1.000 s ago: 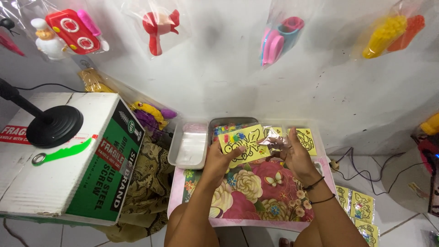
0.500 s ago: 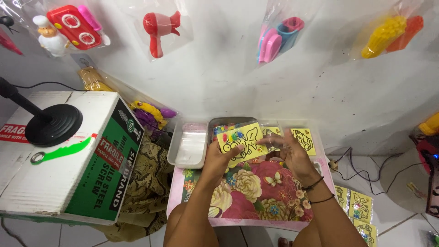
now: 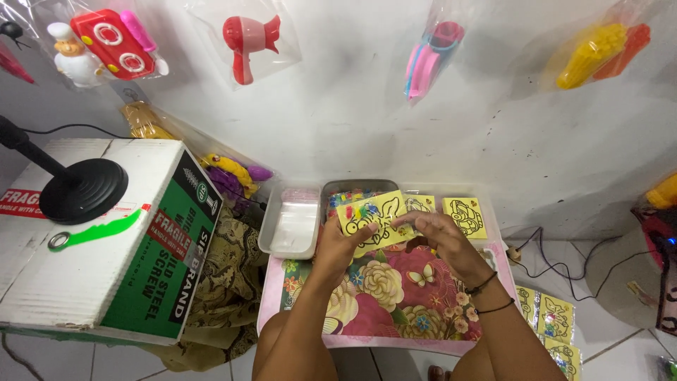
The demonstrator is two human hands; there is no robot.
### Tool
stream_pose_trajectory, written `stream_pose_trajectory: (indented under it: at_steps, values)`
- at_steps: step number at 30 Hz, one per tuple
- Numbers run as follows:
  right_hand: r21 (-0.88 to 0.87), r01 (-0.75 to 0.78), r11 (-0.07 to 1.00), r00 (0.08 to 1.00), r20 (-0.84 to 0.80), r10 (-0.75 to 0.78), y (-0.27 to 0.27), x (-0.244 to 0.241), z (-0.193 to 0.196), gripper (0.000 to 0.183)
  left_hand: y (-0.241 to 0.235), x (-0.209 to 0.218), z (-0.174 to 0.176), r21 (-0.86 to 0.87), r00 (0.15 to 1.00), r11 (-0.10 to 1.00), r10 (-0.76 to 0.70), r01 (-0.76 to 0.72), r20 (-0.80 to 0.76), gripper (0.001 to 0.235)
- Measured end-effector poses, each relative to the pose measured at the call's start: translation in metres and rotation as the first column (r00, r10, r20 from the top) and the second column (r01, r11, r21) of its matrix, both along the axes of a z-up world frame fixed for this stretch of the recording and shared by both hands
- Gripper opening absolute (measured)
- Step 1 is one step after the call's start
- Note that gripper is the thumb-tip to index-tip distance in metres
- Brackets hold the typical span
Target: The person sits on the floor and packs small colorful plastic pieces into clear plastic bags. They place a yellow paper insert with a cartoon design into each bag, seal it, and set the finished package aside on the floor.
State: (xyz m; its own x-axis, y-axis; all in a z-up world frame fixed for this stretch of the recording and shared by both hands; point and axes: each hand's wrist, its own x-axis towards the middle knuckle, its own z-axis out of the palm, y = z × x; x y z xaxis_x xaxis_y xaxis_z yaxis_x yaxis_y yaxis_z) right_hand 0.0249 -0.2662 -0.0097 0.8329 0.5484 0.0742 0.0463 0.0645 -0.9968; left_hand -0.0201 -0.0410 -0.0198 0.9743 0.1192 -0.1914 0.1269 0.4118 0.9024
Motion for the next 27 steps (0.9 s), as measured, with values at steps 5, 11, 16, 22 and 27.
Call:
stream_pose_trajectory:
  at_steps: [5,11,16,22,27]
  values:
    - [-0.023,0.002,1.000,1.000,-0.018,-0.002,0.000,0.000,0.003,0.055,0.005,0.006,-0.015,-0.007,1.000,1.000,0.001,-0.001,0.016,0.037]
    - [-0.015,0.142,0.990,0.980,-0.137,-0.143,0.004,-0.007,0.022,0.055,0.013,0.005,-0.006,0.001,1.000,1.000,-0.026,0.026,0.009,0.039]
    - [-0.002,0.223,0.975,0.958,-0.182,-0.220,-0.002,-0.002,0.016,0.054,0.010,0.004,-0.008,0.010,0.998,0.998,-0.066,0.066,-0.004,0.042]
    - [0.006,0.252,0.968,0.948,-0.204,-0.245,-0.002,-0.003,0.020,0.056,0.012,0.005,-0.012,0.020,0.996,0.996,-0.084,0.085,-0.035,0.044]
    - [0.084,0.162,0.983,0.969,-0.200,-0.143,-0.005,-0.002,0.016,0.061,0.011,0.006,-0.006,0.035,0.991,0.994,-0.105,0.108,-0.078,0.048]
